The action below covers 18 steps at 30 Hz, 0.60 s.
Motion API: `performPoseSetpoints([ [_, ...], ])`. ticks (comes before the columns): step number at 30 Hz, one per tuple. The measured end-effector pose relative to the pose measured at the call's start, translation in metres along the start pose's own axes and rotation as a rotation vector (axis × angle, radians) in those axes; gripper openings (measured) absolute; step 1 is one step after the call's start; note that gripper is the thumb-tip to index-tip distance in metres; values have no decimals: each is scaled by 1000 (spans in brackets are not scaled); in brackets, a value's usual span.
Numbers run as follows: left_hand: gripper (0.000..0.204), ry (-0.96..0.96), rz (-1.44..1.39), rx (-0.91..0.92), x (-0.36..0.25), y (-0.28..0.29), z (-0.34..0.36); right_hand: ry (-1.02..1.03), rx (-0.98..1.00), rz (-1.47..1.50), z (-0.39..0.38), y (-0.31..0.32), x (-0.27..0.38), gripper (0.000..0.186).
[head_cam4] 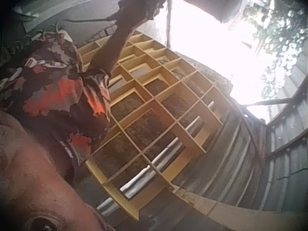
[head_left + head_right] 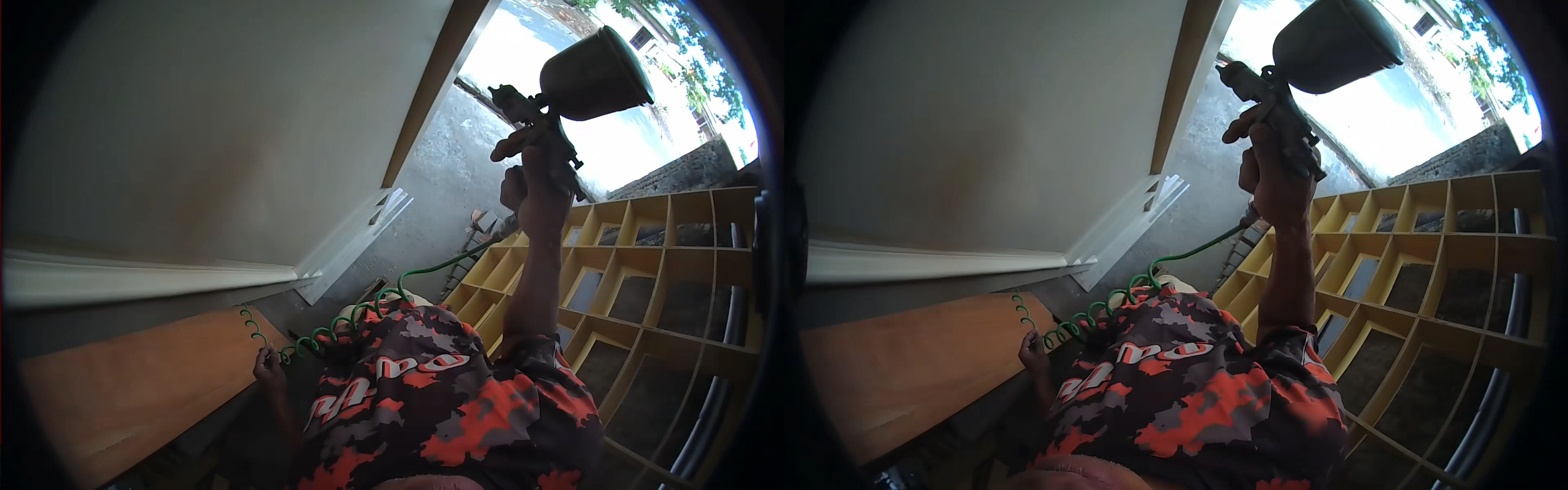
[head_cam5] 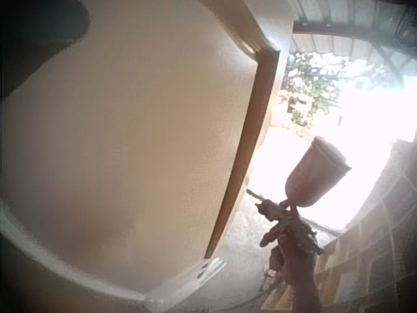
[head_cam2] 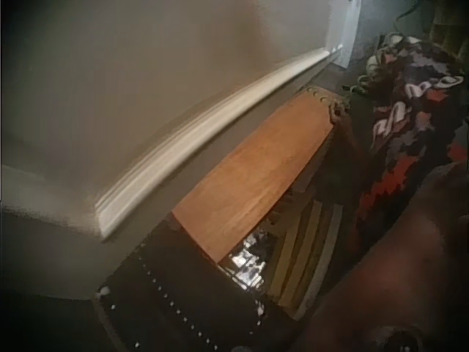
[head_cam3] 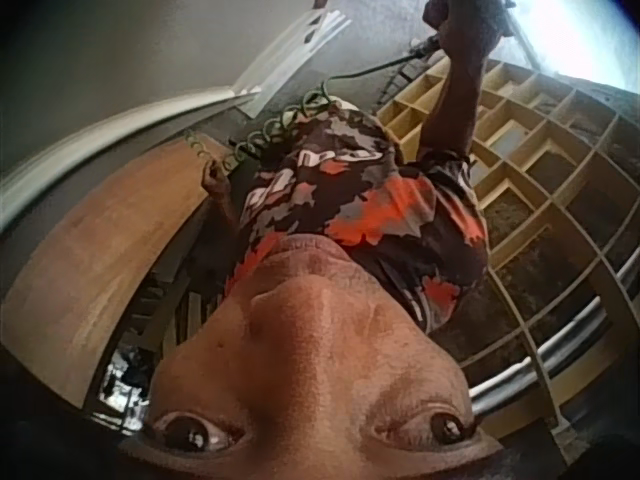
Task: The person applies a coating to a wooden door using a spray gun. They then remove the container from the gun, pour liquid from a jug into the container, stir the liquid with a stick, and replace the lid.
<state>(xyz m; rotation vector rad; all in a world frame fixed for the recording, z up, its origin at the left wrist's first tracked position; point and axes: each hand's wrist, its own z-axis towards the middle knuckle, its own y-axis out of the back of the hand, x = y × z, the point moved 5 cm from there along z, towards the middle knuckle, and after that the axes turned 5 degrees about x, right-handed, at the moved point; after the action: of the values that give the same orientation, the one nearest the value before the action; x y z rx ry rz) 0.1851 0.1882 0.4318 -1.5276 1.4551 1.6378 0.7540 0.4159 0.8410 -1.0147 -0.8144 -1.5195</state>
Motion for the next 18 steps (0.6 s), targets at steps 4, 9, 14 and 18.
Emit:
performPoseSetpoints([
  [4, 24, -29, 158, 46, 3, -5, 1, -13, -30, 28, 4, 7, 4, 18],
  [9, 20, -69, 341, 31, 5, 5, -5, 13, 31, 0, 15, 14, 2, 16],
  [14, 21, -75, 372, 10, 2, 10, -6, -42, -105, -84, 47, 39, -10, 24],
  [18, 22, 4, 308, 43, 3, 8, -5, 6, -105, -88, 68, 57, -9, 28],
])
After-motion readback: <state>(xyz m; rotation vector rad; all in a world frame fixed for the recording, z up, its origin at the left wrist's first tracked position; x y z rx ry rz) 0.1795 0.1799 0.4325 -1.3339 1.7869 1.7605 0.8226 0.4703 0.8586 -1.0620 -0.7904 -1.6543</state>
